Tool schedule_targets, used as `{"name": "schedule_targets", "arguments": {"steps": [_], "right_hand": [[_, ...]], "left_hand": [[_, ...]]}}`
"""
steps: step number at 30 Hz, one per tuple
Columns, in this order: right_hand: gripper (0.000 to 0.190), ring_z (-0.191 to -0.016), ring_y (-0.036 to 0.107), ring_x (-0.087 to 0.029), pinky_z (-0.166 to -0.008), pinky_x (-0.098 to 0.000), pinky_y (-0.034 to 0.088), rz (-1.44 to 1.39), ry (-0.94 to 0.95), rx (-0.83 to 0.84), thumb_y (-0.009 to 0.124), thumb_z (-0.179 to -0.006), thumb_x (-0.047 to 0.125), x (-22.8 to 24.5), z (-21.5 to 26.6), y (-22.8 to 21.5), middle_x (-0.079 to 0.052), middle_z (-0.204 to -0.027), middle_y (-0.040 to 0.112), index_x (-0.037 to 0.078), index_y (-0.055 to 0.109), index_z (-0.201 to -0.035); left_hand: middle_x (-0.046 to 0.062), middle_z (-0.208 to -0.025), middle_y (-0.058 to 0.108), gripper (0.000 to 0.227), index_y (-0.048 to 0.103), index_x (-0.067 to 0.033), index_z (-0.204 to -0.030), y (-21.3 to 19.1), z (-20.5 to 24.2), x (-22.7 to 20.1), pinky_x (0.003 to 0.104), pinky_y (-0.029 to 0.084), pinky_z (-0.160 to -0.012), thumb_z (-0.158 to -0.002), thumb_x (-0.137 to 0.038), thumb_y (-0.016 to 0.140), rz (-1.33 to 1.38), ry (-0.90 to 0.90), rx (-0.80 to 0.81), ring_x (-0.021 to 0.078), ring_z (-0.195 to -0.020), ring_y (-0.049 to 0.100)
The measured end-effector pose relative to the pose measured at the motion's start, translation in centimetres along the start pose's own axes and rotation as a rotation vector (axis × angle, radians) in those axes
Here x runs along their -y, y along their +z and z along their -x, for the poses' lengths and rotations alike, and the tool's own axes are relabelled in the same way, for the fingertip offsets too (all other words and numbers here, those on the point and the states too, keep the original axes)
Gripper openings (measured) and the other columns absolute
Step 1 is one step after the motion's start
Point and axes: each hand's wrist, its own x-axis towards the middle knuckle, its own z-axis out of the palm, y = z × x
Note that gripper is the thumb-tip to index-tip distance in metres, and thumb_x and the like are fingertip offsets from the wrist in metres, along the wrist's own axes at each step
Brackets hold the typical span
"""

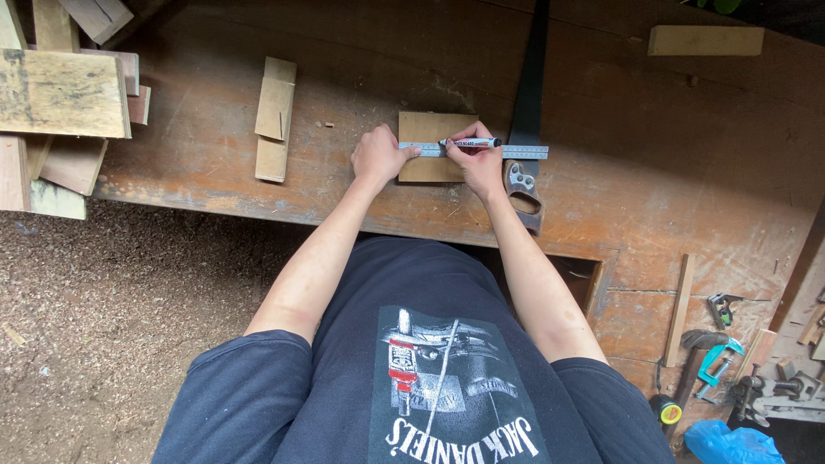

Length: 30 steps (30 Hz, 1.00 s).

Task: The person measures small wooden pieces with a metal ruler and marks them with a marker on a workbench. They repeatedly position the ruler, align it with the wood edges, and draw lines to indicate cut or assembly points.

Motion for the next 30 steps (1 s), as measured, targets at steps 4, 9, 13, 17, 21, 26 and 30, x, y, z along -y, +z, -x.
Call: {"name": "schedule_targets", "arguments": {"steps": [4, 9, 13, 17, 21, 26, 30], "right_hand": [[0.018, -0.077, 0.063, -0.003, -0.068, -0.0189, 0.053, -0.018, 0.007, 0.012, 0.079, -0.09, 0.005, -0.1, -0.1, -0.1, 0.001, -0.085, 0.07, 0.006, 0.062, -0.094], [0.017, -0.082, 0.066, -0.005, -0.072, -0.0209, 0.055, -0.03, -0.009, 0.019, 0.079, -0.091, 0.003, -0.4, -0.1, -0.1, -0.002, -0.089, 0.072, 0.005, 0.062, -0.095], [0.017, -0.087, 0.07, -0.007, -0.079, -0.0216, 0.059, -0.132, 0.011, 0.003, 0.077, -0.093, 0.003, -0.7, -0.2, -0.1, -0.003, -0.094, 0.073, 0.005, 0.061, -0.098], [0.017, -0.086, 0.07, -0.006, -0.079, -0.0212, 0.06, -0.142, 0.027, 0.001, 0.077, -0.093, 0.004, -1.2, -0.2, -0.1, -0.002, -0.093, 0.071, 0.006, 0.06, -0.098], [0.018, -0.084, 0.067, -0.005, -0.076, -0.0204, 0.057, -0.11, 0.021, 0.0, 0.078, -0.092, 0.003, -1.5, -0.3, -0.2, -0.002, -0.092, 0.07, 0.005, 0.06, -0.098], [0.017, -0.085, 0.068, -0.007, -0.077, -0.0212, 0.058, -0.104, 0.011, -0.018, 0.077, -0.093, 0.002, -1.4, -0.3, -0.1, -0.003, -0.092, 0.071, 0.005, 0.061, -0.098], [0.017, -0.088, 0.072, -0.012, -0.081, -0.0257, 0.062, -0.21, 0.026, -0.031, 0.074, -0.092, 0.0, -1.1, -0.4, 0.0, -0.007, -0.095, 0.071, 0.003, 0.058, -0.099]], "left_hand": [[0.011, -0.088, 0.075, 0.052, 0.067, -0.0086, -0.089, -0.1, -0.1, 0.1, 0.045, 0.057, -0.079, -0.073, -0.053, 0.09, 0.013, 0.0, -0.005, 0.0259, -0.087, 0.074], [0.011, -0.087, 0.075, 0.053, 0.068, -0.0086, -0.089, 0.0, -0.1, 0.1, 0.044, 0.058, -0.079, -0.073, -0.053, 0.09, 0.017, -0.007, -0.003, 0.0257, -0.087, 0.074], [0.011, -0.088, 0.075, 0.053, 0.068, -0.0085, -0.09, 0.0, -0.3, 0.1, 0.044, 0.058, -0.079, -0.073, -0.053, 0.09, 0.017, -0.003, 0.01, 0.0249, -0.086, 0.074], [0.011, -0.088, 0.075, 0.052, 0.068, -0.0083, -0.088, 0.1, -0.2, 0.3, 0.044, 0.058, -0.079, -0.073, -0.053, 0.09, 0.015, 0.017, -0.008, 0.0246, -0.086, 0.074], [0.011, -0.089, 0.075, 0.051, 0.068, -0.0083, -0.089, 0.0, -0.1, 0.2, 0.044, 0.058, -0.08, -0.073, -0.052, 0.09, 0.026, 0.019, -0.007, 0.0255, -0.087, 0.074], [0.012, -0.089, 0.075, 0.052, 0.068, -0.0082, -0.088, -0.1, 0.0, 0.1, 0.045, 0.058, -0.081, -0.073, -0.053, 0.09, 0.023, 0.016, -0.02, 0.0266, -0.088, 0.074], [0.012, -0.09, 0.075, 0.052, 0.068, -0.0084, -0.088, -0.1, 0.1, 0.1, 0.045, 0.058, -0.08, -0.073, -0.053, 0.09, 0.029, 0.012, -0.021, 0.0271, -0.089, 0.074]]}}
